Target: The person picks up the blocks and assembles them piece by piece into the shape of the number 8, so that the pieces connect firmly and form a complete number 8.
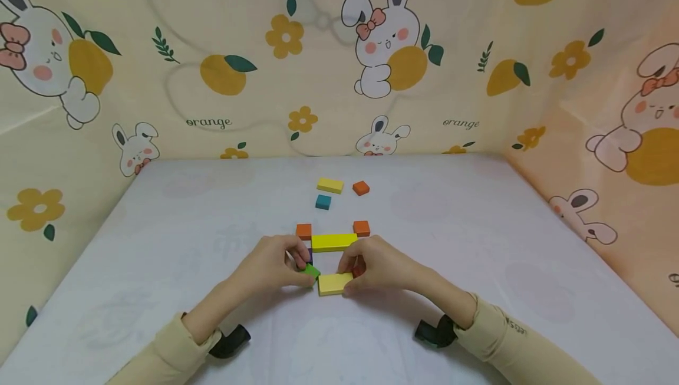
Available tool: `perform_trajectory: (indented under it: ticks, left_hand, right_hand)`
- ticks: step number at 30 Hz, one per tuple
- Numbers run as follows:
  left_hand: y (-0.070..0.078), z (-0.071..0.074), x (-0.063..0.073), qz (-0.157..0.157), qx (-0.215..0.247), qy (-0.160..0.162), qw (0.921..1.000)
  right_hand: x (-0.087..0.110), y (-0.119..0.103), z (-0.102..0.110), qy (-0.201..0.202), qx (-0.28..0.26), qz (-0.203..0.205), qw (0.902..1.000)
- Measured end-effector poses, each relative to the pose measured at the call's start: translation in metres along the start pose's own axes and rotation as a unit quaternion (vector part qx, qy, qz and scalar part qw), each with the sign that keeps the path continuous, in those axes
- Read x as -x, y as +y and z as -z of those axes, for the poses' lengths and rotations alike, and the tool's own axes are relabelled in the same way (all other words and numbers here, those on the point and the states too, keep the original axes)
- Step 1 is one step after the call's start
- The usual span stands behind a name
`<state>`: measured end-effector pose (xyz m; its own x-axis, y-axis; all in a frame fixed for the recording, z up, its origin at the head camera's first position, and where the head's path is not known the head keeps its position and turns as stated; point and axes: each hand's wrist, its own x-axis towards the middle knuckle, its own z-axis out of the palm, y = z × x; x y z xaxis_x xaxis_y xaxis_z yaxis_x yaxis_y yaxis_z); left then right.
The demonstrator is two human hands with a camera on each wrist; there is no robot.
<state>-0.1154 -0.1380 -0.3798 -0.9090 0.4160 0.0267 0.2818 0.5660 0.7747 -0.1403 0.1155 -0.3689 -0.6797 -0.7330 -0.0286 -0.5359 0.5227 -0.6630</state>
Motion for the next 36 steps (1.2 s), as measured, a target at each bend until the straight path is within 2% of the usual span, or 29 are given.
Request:
perform_trajectory:
  ticks: [10,23,36]
  left_hand:
    - [0.0051,-0.0041,0.0005,0.02,-0.046,0.02,0.9986]
    - [0.0015,0.0008,0.0007,-0.014,-0.037,-0.001,0.9992]
    - [0.0022,0.002,-0.0001,-0.014,-0.05,-0.004,0.9987]
  right_hand:
    - [-0.0009,0.0013,0.0,-0.005,0.001,-0.007,1.0]
    - [0.0006,-0.0039,0.0014,-0.014,-0.009,-0.01,0.9998]
    - [0.0,-0.0021,0.0012,-0.014,-0.004,0.001,0.9999]
